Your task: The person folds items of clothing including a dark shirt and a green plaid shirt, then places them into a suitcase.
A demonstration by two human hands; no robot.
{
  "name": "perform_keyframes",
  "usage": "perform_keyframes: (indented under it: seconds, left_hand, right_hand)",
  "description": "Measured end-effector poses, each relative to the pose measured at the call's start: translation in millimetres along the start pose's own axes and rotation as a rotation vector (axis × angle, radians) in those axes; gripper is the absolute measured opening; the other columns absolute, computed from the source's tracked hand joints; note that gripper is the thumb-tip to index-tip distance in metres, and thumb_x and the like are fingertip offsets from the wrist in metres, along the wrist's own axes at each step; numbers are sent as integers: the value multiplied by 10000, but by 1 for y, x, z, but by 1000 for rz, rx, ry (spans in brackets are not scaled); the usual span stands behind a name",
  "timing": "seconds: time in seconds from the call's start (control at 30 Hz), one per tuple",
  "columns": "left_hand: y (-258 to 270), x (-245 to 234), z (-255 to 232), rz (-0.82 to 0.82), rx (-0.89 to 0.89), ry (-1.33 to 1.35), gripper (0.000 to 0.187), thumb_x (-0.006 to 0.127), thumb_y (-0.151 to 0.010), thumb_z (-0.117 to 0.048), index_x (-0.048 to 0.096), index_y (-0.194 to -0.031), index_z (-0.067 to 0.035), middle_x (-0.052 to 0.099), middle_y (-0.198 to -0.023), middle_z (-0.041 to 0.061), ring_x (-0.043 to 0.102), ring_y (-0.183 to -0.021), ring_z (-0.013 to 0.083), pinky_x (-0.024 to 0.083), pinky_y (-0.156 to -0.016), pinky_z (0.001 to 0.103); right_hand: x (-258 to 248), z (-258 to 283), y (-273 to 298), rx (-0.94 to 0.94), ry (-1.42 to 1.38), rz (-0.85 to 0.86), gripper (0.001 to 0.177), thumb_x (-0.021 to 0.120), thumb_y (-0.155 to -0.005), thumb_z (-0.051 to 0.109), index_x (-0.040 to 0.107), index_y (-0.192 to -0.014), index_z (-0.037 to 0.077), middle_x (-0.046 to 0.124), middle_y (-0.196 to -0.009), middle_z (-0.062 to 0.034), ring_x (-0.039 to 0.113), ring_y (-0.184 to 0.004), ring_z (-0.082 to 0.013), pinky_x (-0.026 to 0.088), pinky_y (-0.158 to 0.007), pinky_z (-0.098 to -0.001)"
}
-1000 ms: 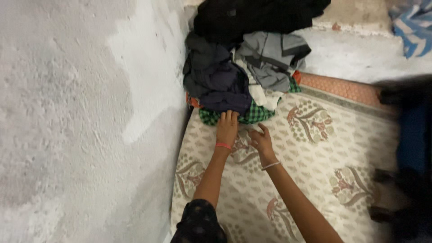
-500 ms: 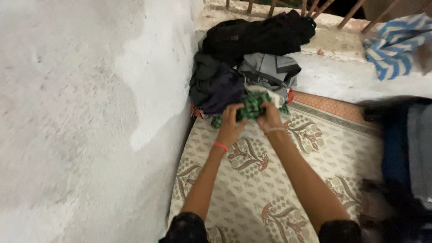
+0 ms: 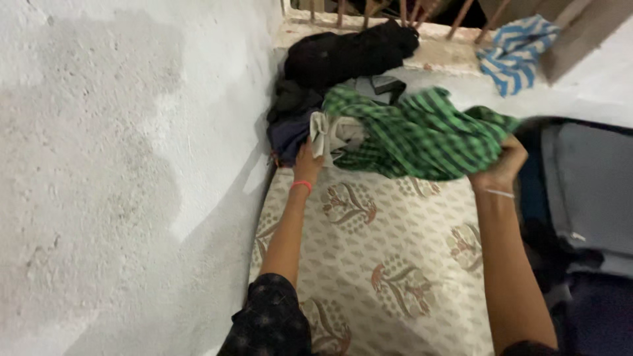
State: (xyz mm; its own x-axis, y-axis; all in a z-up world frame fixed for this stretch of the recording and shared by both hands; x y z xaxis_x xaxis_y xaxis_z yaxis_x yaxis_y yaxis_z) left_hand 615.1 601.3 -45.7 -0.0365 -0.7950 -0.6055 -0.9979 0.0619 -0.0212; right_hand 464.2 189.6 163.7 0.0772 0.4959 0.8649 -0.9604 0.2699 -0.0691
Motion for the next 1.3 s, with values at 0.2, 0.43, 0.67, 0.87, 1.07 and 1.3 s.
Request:
perform_keyframes:
  seconds: [0.2,0.43,0.67,0.87,1.07,1.3]
  left_hand:
    - [112,101,-53,46,195,512,274,631,-1143,-245,608,-1256,3,624,-917,105,604,-733,234,484,-708,432]
    - [276,247,-114,265,-202,1031,503,487,-1050,-351,529,-1496,-123,617,-1264,53,515,-1071,191,441,-914,354]
    - [346,256,-45,374,-581,794,453,471,-1108,-336,665,-1268,40,616,-1361,267,534,-1276,358,439,-1075,453]
    - [387,269,-102,952,10,229,413,379,-1024,-56,561,-1395,-51,497,-1522,165,444,-1426,341,354,-1157,462]
    - [329,128,-50,297,393,306,719,334,-735,139,604,-1379,-31,599,-1431,198,523,-1384,344,366,-1213,462]
    - [295,-39,50,-328,-196,-41,429,515,-965,-58,581,-1388,-58,613,-1332,200,564,-1261,400,452,-1067,465]
  right_hand:
    - [-147,66,144,-328,258,-135,387,586,-1043,259,649,-1317,-7,661,-1386,-135,591,-1192,-257,522,-1076,-399]
    - [-277,-46,283,252,413,-908,361,473,-963,335,668,-1131,81,700,-1011,-41,667,-910,-215,566,-779,-409]
    - [-268,-31,283,169,926,-403,467,485,-936,206,607,-1340,5,657,-1181,-92,629,-1039,-231,512,-915,-463]
    - [-205,-83,229,234,989,768,535,325,-1062,306,530,-1477,37,504,-1558,-87,454,-1440,-234,313,-1207,-418]
    - [-149,-42,234,259,369,57,344,621,-1005,229,594,-1327,111,613,-1302,-55,590,-1228,-223,456,-1061,-434]
    - [-187,-25,268,473,1278,-186,524,752,-894,461,671,-1196,40,688,-1142,-128,661,-1017,-218,543,-809,-425]
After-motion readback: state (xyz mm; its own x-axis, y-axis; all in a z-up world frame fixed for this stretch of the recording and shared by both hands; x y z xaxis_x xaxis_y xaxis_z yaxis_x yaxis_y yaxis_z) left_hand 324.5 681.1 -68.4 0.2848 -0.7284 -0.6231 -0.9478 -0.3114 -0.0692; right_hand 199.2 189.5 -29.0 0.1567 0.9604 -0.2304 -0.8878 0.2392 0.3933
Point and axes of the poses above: each hand's wrist, its own y-axis away from the middle knuckle, its own x-axis out of the palm, z = x × y, the point moved 5 cm from there along -y, towards the middle knuckle
